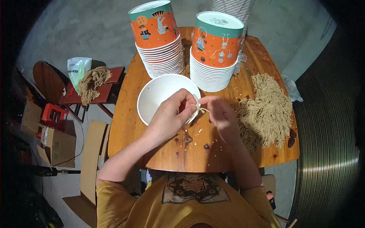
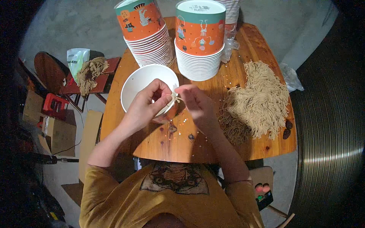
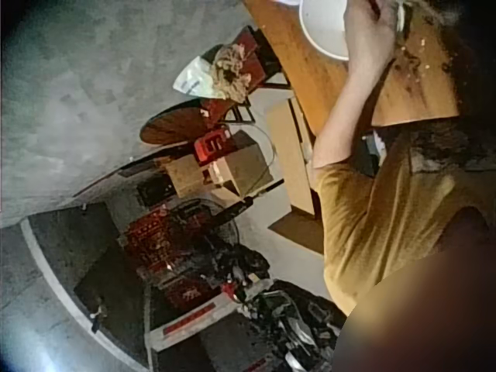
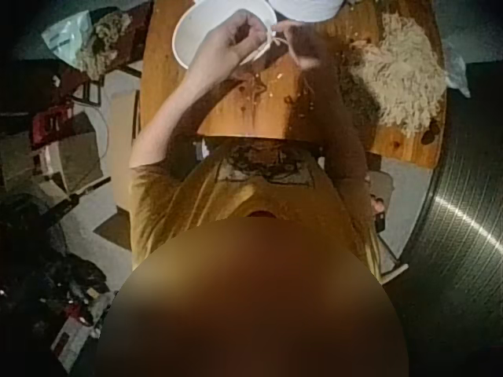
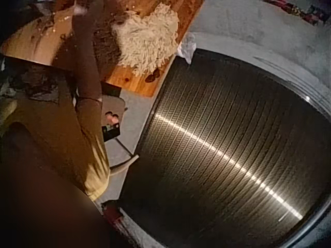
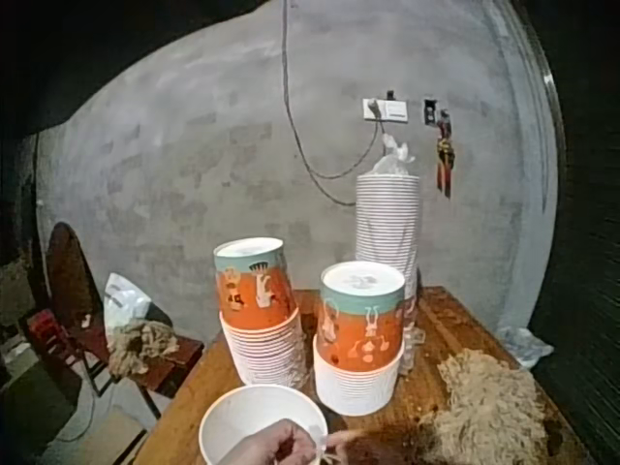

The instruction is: Preparing and packaging fibrous filler material into festive paper cups.

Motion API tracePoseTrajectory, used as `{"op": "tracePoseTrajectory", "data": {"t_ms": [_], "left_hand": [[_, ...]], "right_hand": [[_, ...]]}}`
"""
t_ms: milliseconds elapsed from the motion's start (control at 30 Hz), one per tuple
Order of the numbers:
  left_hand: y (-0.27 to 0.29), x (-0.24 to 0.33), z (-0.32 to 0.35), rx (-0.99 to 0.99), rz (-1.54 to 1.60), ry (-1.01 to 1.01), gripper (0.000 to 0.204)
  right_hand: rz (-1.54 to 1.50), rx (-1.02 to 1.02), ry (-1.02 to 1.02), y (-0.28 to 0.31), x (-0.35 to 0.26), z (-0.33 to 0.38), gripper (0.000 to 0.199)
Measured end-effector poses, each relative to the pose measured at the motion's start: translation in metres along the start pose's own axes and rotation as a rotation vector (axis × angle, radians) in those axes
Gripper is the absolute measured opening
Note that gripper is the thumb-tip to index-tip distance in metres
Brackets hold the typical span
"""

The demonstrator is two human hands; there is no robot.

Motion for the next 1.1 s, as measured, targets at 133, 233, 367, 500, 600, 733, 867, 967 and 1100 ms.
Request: {"op": "tracePoseTrajectory", "data": {"t_ms": [133,233,367,500,600,733,867,967,1100], "left_hand": [[-0.001,0.003,0.0,0.018,0.011,-0.018,0.013],[0.0,0.003,0.002,0.011,0.022,0.005,0.011],[0.008,0.021,0.006,0.12,-0.243,-0.221,0.008],[0.012,0.016,0.006,0.137,-0.163,-0.195,0.009],[0.009,0.018,0.009,0.134,-0.204,-0.206,0.01],[0.011,0.014,0.009,0.109,-0.22,-0.183,0.01],[0.012,0.009,0.01,0.086,-0.198,-0.154,0.01],[0.012,0.013,0.014,0.082,-0.231,-0.191,0.009],[0.012,0.017,0.015,0.097,-0.267,-0.248,0.008]], "right_hand": [[0.129,-0.092,0.116,-0.002,0.004,-0.004,0.01],[0.234,-0.111,0.095,-0.005,0.0,-0.005,0.01],[0.337,-0.099,0.062,-0.004,-0.01,-0.003,0.008],[0.495,-0.109,0.093,-0.003,-0.018,0.005,0.007],[0.534,-0.118,0.103,-0.002,-0.014,0.008,0.007],[0.399,-0.113,-0.056,0.009,-0.001,0.006,0.014],[0.561,-0.188,-0.189,0.018,-0.01,0.007,0.017],[0.494,-0.282,-0.24,0.016,-0.006,0.01,0.017],[0.215,-0.252,-0.185,0.011,-0.009,0.014,0.017]]}}
Point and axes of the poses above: each hand's wrist, its own z-axis away from the middle knuckle, its own y-axis out of the back of the hand, x = y × z, the point moved 9 cm from there along -z, towards the middle knuckle, and after that the axes turned 12 degrees about -z, right-handed, at the moved point
